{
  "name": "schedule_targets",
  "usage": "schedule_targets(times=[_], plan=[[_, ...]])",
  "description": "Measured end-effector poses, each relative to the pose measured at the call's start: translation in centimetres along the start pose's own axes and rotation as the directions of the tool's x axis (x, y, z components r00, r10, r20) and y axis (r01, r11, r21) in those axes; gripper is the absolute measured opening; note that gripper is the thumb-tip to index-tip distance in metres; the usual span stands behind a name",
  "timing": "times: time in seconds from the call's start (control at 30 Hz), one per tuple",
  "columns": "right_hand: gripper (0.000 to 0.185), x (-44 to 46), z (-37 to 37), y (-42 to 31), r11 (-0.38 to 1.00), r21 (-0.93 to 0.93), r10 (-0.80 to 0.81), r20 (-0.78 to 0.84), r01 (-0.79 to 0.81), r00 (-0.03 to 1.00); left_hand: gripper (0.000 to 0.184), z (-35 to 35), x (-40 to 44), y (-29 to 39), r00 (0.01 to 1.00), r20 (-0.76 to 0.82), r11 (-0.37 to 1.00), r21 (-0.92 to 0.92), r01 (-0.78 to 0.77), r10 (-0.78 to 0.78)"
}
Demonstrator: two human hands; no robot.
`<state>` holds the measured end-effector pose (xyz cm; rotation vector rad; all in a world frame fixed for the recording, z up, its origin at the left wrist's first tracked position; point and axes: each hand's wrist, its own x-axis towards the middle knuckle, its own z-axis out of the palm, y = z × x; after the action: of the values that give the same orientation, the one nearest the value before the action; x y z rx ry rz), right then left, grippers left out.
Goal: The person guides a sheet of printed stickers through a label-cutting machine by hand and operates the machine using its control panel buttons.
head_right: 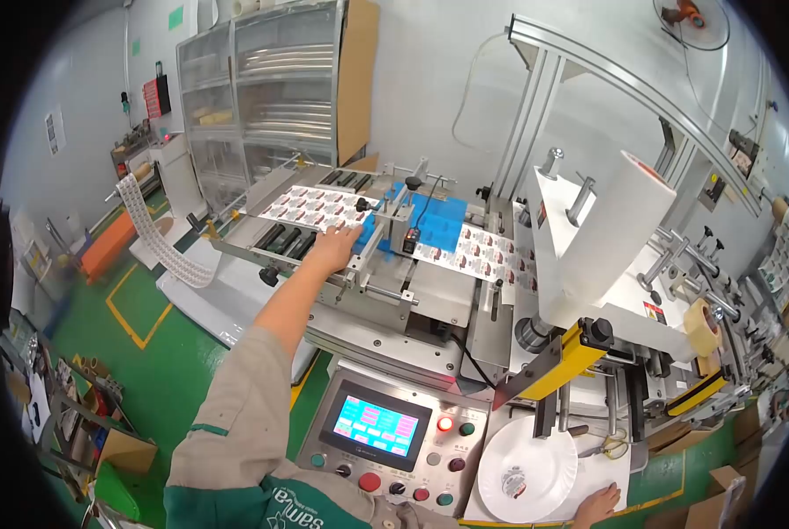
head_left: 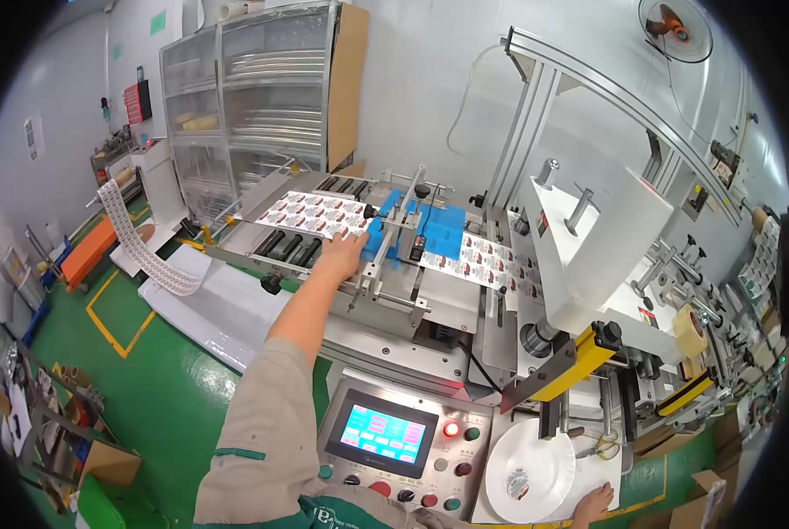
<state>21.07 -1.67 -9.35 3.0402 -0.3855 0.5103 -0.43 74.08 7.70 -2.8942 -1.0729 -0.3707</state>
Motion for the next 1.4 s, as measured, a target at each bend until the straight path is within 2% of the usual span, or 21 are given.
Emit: schedule_targets(times=[0.03, 0.17, 0.33, 0.43, 0.47, 0.53, 0.57, 0.6, 0.87, 0.93, 1.03, 1.07, 1.13, 1.17, 1.23, 1.27, 1.4], plan=[[0.032, 0.2, 0.7, 0.3, 0.999, 0.013, -0.033, -0.048, 0.033, 0.998, 0.05, 0.1, 0.0, -0.1, 1.0, -0.014, 1.0, -0.009, -0.009, 0.009], [0.032, 0.4, 1.1, 0.5, 0.999, 0.011, -0.039, -0.065, 0.039, 0.997, 0.052, 0.6, 0.2, -0.1, 1.0, -0.018, 1.0, 0.005, -0.001, 0.001], [0.032, 0.8, 1.4, 1.1, 0.999, 0.031, -0.031, -0.041, 0.032, 0.999, 0.052, -0.2, -0.1, -0.1, 1.0, -0.018, 1.0, 0.009, -0.006, 0.006], [0.033, 0.2, 0.5, 0.4, 1.0, 0.014, -0.007, -0.027, 0.008, 1.0, 0.051, 0.5, 0.1, -0.3, 0.998, -0.053, 1.0, 0.026, -0.018, 0.02], [0.033, 0.7, 1.9, 0.6, 1.0, -0.017, -0.007, -0.074, 0.006, 0.997, 0.051, 0.9, 0.1, -0.4, 0.995, -0.089, 0.999, 0.045, -0.028, 0.032], [0.033, 1.0, 3.1, 1.1, 1.0, -0.017, -0.012, -0.073, 0.011, 0.997, 0.052, 0.4, 0.1, -0.1, 1.0, -0.028, 1.0, 0.008, 0.0, 0.0], [0.033, 1.0, 3.1, 1.2, 0.999, -0.025, -0.028, -0.068, 0.027, 0.997, 0.052, 0.9, -0.1, -0.2, 0.995, -0.096, 0.999, 0.027, -0.021, 0.024], [0.033, 1.0, 3.2, 1.2, 0.999, -0.03, -0.015, -0.077, 0.013, 0.997, 0.053, 0.9, 0.2, -0.2, 0.999, -0.03, 0.999, 0.031, -0.012, 0.013], [0.031, 0.9, 2.3, 1.1, 0.999, -0.02, -0.038, -0.126, 0.036, 0.991, 0.058, 0.7, 0.4, -0.4, 1.0, -0.031, 1.0, 0.026, -0.003, 0.004], [0.031, 0.5, 1.4, 0.6, 1.0, -0.007, -0.01, -0.069, 0.01, 0.998, 0.058, 0.7, 0.3, -0.3, 1.0, -0.029, 1.0, 0.027, -0.006, 0.007], [0.03, 0.2, 1.4, 0.6, 1.0, 0.01, -0.023, -0.082, 0.024, 0.996, 0.057, 1.5, 0.5, -0.5, 0.998, -0.056, 1.0, 0.014, -0.014, 0.014], [0.031, 0.3, 1.4, 0.7, 0.999, -0.014, -0.042, -0.074, 0.041, 0.996, 0.058, 1.4, 0.4, -0.4, 0.998, -0.063, 0.998, 0.063, -0.017, 0.021], [0.031, 0.4, 1.5, 0.6, 1.0, 0.001, -0.007, -0.07, 0.007, 0.998, 0.058, 0.9, 0.4, -0.4, 1.0, -0.013, 0.998, 0.054, -0.013, 0.014], [0.031, 0.4, 1.2, 0.6, 0.999, -0.014, -0.045, -0.091, 0.044, 0.995, 0.06, 0.9, 0.4, -0.4, 0.999, -0.041, 0.999, 0.037, -0.009, 0.011], [0.031, 0.3, 0.7, 0.6, 1.0, 0.014, -0.004, -0.05, 0.005, 0.999, 0.063, 0.8, 0.4, -0.5, 0.999, -0.032, 1.0, 0.012, -0.008, 0.008], [0.032, 0.3, 0.7, 0.7, 0.999, -0.007, -0.043, -0.082, 0.042, 0.996, 0.062, 0.4, 0.2, -0.4, 1.0, -0.021, 1.0, 0.005, -0.006, 0.006], [0.032, 0.1, 0.6, 0.4, 1.0, -0.012, -0.022, -0.035, 0.022, 0.999, 0.052, 0.7, 0.2, -0.4, 0.999, -0.033, 1.0, 0.001, -0.016, 0.016]])
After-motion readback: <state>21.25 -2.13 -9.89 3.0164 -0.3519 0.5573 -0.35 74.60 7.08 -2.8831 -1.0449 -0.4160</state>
